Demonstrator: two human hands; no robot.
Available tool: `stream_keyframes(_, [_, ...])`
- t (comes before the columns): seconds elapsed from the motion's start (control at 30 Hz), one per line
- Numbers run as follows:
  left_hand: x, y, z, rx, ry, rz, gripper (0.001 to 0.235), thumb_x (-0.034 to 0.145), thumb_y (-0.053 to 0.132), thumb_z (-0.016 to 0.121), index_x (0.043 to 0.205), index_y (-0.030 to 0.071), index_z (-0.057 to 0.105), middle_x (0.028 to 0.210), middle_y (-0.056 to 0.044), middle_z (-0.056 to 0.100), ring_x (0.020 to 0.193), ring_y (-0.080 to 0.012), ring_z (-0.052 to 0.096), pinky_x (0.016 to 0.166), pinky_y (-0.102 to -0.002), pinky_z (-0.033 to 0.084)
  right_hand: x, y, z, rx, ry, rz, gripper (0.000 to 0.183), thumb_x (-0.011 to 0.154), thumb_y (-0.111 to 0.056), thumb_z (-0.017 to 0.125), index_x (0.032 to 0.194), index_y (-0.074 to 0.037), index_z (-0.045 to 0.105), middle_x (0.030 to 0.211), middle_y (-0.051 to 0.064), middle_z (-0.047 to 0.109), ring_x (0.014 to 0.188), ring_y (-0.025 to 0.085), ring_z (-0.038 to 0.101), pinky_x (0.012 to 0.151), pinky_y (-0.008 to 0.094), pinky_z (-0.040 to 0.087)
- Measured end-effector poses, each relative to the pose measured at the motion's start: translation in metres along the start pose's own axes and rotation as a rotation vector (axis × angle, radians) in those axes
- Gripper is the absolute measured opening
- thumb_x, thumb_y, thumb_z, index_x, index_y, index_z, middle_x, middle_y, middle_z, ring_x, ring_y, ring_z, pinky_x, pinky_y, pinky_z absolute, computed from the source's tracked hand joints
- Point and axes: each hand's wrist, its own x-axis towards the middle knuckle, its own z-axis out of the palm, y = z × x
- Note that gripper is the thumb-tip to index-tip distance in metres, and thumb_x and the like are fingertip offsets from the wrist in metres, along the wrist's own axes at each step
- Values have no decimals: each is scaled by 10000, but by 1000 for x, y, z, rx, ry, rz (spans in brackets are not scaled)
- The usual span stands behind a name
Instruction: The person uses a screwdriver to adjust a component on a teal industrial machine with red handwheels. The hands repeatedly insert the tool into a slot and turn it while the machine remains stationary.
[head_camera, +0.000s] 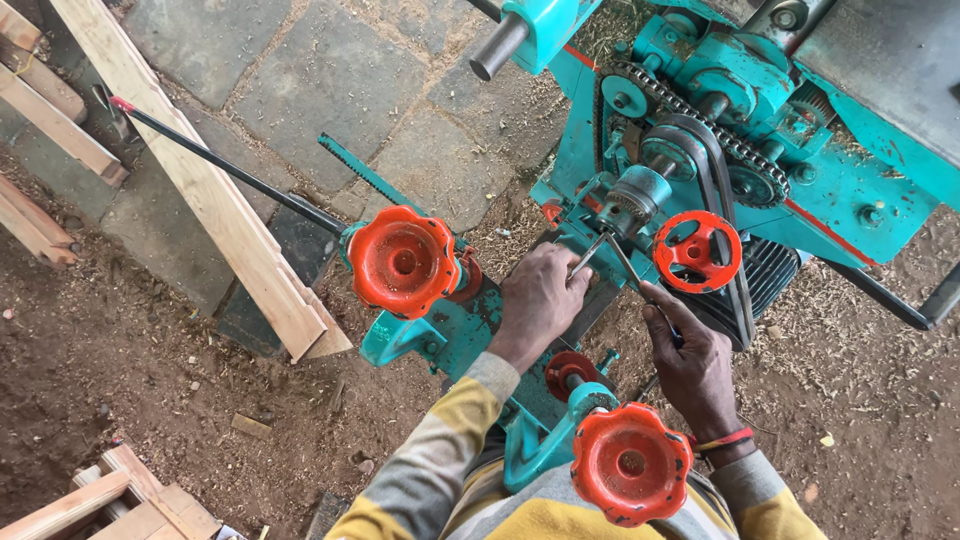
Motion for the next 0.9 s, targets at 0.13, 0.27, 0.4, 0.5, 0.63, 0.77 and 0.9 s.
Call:
stream_keyframes(0.13, [-12, 14, -20, -271, 115, 104, 253, 953, 284, 695, 1099, 87, 755, 1036, -88, 749, 882, -212, 738, 746, -363, 597, -1, 5, -2, -23, -14, 62, 351, 992, -264, 653, 1334, -216, 713, 581, 96, 600, 492, 96, 527, 545, 323, 472])
stream_keyframes(0.27, [-23, 39, -52, -532, 155, 136, 196, 985, 239, 713, 1095, 90, 778, 1039, -50, 786, 852, -141, 774, 713, -274, 619, -1, 5, 0, 55, 51, -146, 322, 1015, -249, 648, 1324, -169, 699, 899, 107, 753, 689, 68, 691, 649, 309, 542])
stream_keyframes(0.4, [-38, 70, -90, -917, 96, 280, 293, 1014, 231, 761, 1240, 52, 708, 1197, -66, 762, 1058, -119, 747, 905, -274, 636, -3, 5, 1, 16, -12, 43, 334, 995, -254, 661, 1320, -202, 721, 788, 145, 753, 624, 152, 686, 649, 341, 556])
stream_keyframes(0.5, [-51, 85, -117, -1043, 87, 519, 334, 1030, 226, 782, 1287, 43, 672, 1278, -71, 729, 1131, -114, 719, 955, -277, 625, -3, 8, 1, 16, -64, 111, 343, 979, -249, 656, 1312, -211, 729, 744, 155, 744, 611, 161, 702, 645, 350, 556])
stream_keyframes(0.63, [-59, 95, -139, -1047, 84, 626, 334, 1030, 224, 775, 1293, 45, 672, 1270, -69, 733, 1126, -114, 722, 955, -278, 625, -8, 14, 3, 52, 63, -181, 319, 990, -231, 659, 1293, -162, 726, 818, 158, 744, 684, 158, 722, 659, 346, 561])
stream_keyframes(0.77, [-59, 97, -143, -996, 89, 607, 334, 1031, 222, 769, 1300, 48, 672, 1262, -67, 737, 1121, -115, 724, 955, -279, 624, -22, 22, 6, 77, 30, 36, 318, 991, -228, 659, 1294, -159, 725, 824, 160, 742, 680, 158, 718, 658, 346, 559])
stream_keyframes(0.9, [-58, 96, -136, -957, 74, 574, 335, 1032, 220, 763, 1306, 51, 672, 1253, -65, 741, 1116, -115, 727, 955, -281, 624, -38, 31, 8, 126, 46, 105, 317, 992, -224, 659, 1294, -157, 724, 831, 162, 741, 676, 159, 713, 657, 345, 557])
